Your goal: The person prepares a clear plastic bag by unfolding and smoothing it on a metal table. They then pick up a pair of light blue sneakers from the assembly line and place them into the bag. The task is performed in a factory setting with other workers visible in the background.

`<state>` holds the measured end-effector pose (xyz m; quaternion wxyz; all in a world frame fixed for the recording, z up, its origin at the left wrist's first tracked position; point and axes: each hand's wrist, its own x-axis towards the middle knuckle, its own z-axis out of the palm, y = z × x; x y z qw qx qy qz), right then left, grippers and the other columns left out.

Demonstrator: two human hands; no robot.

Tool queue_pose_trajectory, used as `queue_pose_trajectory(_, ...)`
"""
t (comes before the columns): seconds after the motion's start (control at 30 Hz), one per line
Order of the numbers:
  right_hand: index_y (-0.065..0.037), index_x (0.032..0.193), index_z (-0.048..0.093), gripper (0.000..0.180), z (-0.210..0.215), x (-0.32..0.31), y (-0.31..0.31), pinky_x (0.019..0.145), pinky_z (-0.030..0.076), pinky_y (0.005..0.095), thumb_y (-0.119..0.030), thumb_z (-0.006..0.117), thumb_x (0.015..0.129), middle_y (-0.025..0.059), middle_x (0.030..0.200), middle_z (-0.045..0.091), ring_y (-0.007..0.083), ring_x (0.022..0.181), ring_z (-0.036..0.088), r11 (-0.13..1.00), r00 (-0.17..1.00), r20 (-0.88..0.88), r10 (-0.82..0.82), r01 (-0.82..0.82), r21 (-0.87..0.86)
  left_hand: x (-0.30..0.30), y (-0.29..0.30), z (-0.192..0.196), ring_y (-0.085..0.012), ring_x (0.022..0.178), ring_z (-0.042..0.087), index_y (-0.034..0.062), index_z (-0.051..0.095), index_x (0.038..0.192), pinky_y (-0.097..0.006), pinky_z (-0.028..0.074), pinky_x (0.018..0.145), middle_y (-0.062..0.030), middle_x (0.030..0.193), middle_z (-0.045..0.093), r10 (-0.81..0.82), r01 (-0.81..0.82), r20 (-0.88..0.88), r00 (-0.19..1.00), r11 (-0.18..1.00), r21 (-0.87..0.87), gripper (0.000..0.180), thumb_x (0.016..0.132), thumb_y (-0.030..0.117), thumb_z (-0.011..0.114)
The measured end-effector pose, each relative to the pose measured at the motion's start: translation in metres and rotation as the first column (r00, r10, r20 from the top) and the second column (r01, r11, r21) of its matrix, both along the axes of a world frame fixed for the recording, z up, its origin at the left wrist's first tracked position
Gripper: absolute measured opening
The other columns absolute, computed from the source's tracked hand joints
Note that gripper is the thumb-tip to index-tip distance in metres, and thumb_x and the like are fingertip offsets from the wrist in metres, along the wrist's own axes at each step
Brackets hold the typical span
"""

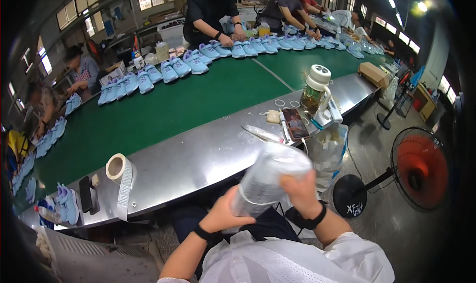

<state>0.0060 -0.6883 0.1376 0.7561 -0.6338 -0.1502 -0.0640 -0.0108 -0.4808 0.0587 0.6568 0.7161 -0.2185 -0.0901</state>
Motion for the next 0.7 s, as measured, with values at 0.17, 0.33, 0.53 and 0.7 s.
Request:
queue_pose_trajectory(0.17,0.001,0.117,0.051,0.033,-0.037,0.024,0.031,0.079,0.045,0.0252,-0.021,0.054,0.093,0.0043,0.102,0.057,0.0092,0.09,0.053,0.937,0.925,-0.23,0.301,-0.333,-0.111,-0.024,0.043,-0.025,-0.0131,0.097,0.059,-0.0014,0.055,0.118,-0.029,0.046,0.088,-0.0066,0.108,0.063,0.212,-0.257,-0.307,0.928,0.959,-0.116,0.058,0.067,0.013,0.08)
queue_pose_trajectory(0.33,-0.005,0.103,0.06,0.029,-0.121,0.012,-0.029,0.074,0.047,0.0327,-0.031,0.053,0.092,0.01,0.09,0.063,0.0211,0.085,0.062,0.604,0.896,-0.372,0.243,-0.44,-0.665,-0.003,0.076,-0.031,-0.0149,0.088,0.061,-0.0024,0.053,0.112,-0.029,0.048,0.081,-0.0081,0.101,0.063,0.352,-0.523,-0.495,0.794,0.811,-0.263,0.041,0.075,0.001,0.069)
queue_pose_trajectory(0.53,-0.004,0.114,0.061,0.039,-0.269,-0.132,-0.154,0.083,0.05,0.0405,-0.028,0.048,0.086,0.0184,0.109,0.064,0.0307,0.099,0.061,0.439,0.676,-0.625,0.39,-0.733,-0.519,0.049,0.121,-0.025,-0.0162,0.092,0.059,-0.0039,0.046,0.119,-0.03,0.048,0.084,-0.0094,0.106,0.06,0.313,-0.607,-0.608,0.729,0.706,-0.364,0.033,0.087,-0.001,0.054)
queue_pose_trajectory(0.7,-0.006,0.119,0.059,0.035,-0.298,-0.197,-0.133,0.085,0.05,0.0383,-0.019,0.046,0.089,0.0152,0.111,0.064,0.0284,0.1,0.062,0.294,0.313,-0.95,-0.006,-0.907,-0.301,0.075,0.161,-0.035,-0.0224,0.088,0.063,-0.0058,0.048,0.115,-0.035,0.053,0.077,-0.0146,0.104,0.061,0.215,-0.634,-0.751,0.625,0.701,-0.327,0.028,0.091,0.01,0.048)
